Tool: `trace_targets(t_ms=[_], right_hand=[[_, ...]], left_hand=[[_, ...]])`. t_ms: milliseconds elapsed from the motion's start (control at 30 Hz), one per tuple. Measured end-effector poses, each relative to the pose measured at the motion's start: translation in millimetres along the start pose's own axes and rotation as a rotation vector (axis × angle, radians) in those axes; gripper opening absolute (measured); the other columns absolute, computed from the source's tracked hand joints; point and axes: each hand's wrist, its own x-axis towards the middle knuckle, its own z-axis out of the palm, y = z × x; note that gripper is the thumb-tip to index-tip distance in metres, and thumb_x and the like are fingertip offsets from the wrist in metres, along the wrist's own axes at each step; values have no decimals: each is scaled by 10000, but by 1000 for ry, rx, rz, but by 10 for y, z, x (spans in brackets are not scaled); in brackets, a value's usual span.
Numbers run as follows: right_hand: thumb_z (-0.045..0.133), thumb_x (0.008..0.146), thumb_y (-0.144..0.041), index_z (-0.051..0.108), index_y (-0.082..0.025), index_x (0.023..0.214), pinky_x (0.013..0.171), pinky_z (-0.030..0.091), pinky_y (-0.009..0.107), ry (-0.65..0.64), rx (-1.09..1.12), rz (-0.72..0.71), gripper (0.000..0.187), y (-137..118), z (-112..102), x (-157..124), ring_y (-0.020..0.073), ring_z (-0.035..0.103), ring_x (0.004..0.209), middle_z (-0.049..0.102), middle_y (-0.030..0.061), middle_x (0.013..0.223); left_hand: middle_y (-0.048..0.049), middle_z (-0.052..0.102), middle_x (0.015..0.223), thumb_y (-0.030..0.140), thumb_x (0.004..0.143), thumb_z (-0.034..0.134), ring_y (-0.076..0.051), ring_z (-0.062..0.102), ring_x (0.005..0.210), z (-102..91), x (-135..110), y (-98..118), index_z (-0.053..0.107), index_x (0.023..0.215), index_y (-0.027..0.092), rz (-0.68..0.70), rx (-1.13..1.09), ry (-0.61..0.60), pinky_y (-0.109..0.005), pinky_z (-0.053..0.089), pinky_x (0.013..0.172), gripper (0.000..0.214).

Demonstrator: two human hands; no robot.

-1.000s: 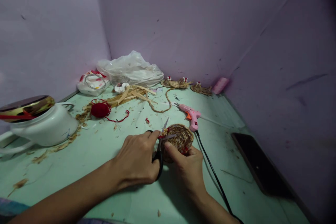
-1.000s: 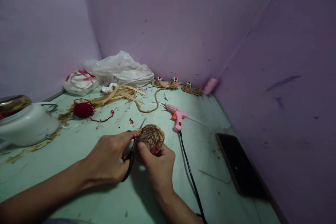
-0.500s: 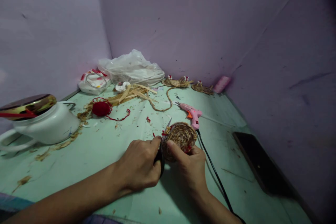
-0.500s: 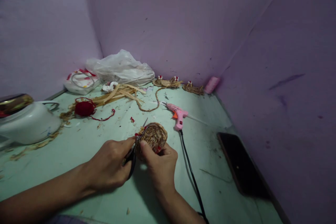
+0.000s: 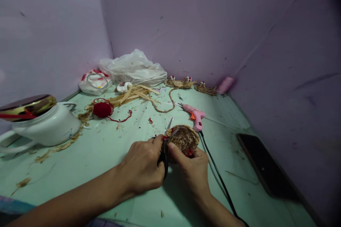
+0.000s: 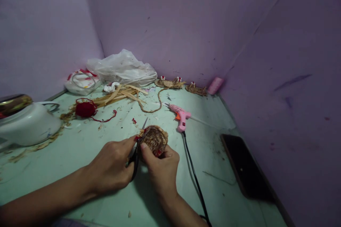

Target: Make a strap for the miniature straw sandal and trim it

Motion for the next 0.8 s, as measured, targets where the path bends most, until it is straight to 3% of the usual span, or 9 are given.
trace_targets(t_ms=[233, 500, 600, 667, 733, 800], right_hand=[[721, 540, -322, 590, -121, 531, 439, 397, 231, 24, 32, 18, 240, -33, -13, -9, 102, 443, 463, 527, -16, 480], [741, 527, -289, 625, -112, 569, 461, 409, 229, -19, 80, 65, 216, -59, -21, 34, 104, 473, 472, 565, -15, 501], [746, 562, -277, 660, -110, 663, 504, 441, 240, -116, 210, 106, 213, -3, -34, 58, 124, 534, 519, 627, 7, 575], [745, 580, -253, 672, -119, 750, 546, 470, 255, -177, 363, 151, 229, 23, -39, 87, 138, 576, 563, 665, 21, 651], [751, 572, -218, 670, -129, 789, 548, 480, 248, -160, 493, 187, 248, 21, -38, 125, 132, 590, 567, 676, 17, 677], [757, 552, -189, 665, -130, 778, 521, 479, 231, -87, 565, 202, 251, -5, -31, 163, 120, 588, 539, 671, 7, 650]], left_hand=[[-80, 621, 671, 150, 702, 387, -208, 593, 581, 90, -36, -73, 455, 883, 132, 106, -17, 15, -328, 456, 535, 194], [-76, 640, 833, 179, 676, 455, -197, 584, 695, -55, 31, -86, 496, 1030, 160, 20, -23, 32, -319, 435, 615, 356], [-21, 588, 688, 216, 695, 453, -145, 516, 610, -180, 53, -83, 544, 862, 160, -20, -210, -39, -263, 398, 567, 198], [8, 532, 623, 253, 695, 462, -117, 465, 570, -275, 74, -91, 542, 757, 152, -68, -411, -153, -232, 368, 526, 143], [14, 527, 634, 280, 674, 484, -110, 460, 572, -353, 98, -113, 558, 795, 137, -112, -599, -271, -219, 356, 513, 201], [3, 559, 670, 295, 669, 491, -120, 491, 594, -389, 124, -149, 569, 925, 128, -146, -639, -296, -221, 361, 525, 316]])
